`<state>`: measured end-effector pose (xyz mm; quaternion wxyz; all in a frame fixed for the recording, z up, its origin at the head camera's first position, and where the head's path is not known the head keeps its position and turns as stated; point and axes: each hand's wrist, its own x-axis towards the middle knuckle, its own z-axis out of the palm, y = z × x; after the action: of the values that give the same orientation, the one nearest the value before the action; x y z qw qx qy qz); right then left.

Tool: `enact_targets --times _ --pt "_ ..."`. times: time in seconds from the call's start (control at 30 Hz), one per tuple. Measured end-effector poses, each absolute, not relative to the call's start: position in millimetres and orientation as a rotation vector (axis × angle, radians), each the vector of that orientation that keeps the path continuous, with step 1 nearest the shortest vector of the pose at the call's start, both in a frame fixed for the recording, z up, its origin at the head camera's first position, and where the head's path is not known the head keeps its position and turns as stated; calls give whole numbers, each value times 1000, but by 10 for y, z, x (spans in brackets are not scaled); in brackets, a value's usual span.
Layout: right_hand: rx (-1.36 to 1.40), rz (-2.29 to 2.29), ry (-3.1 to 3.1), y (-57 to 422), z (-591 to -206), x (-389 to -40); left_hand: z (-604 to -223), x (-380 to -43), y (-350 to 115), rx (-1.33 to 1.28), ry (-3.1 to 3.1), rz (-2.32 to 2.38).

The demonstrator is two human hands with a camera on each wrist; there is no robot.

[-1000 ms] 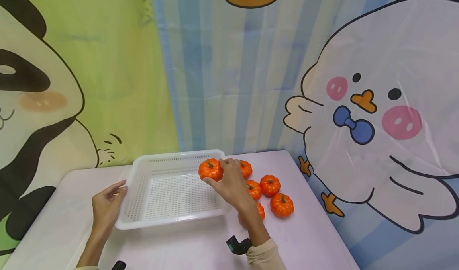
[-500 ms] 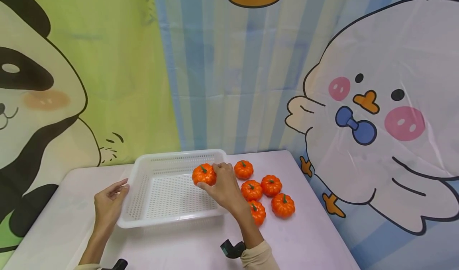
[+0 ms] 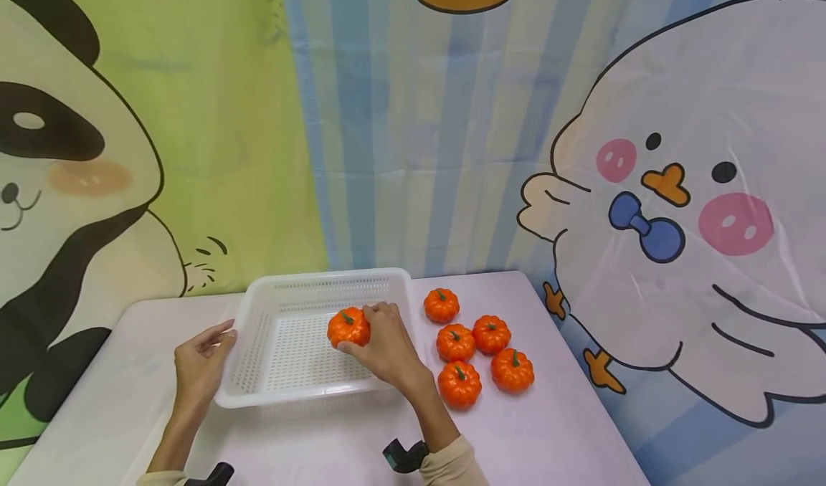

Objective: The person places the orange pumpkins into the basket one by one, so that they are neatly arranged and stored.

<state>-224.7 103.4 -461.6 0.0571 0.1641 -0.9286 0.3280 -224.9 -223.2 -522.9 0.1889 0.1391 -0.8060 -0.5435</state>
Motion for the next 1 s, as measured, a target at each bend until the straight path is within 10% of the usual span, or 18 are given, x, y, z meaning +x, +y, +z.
enact_targets --times 1.0 --pt "689 958 -2824 619 -4811 -2230 -5265 -2278 -2251 370 -2257 -1518"
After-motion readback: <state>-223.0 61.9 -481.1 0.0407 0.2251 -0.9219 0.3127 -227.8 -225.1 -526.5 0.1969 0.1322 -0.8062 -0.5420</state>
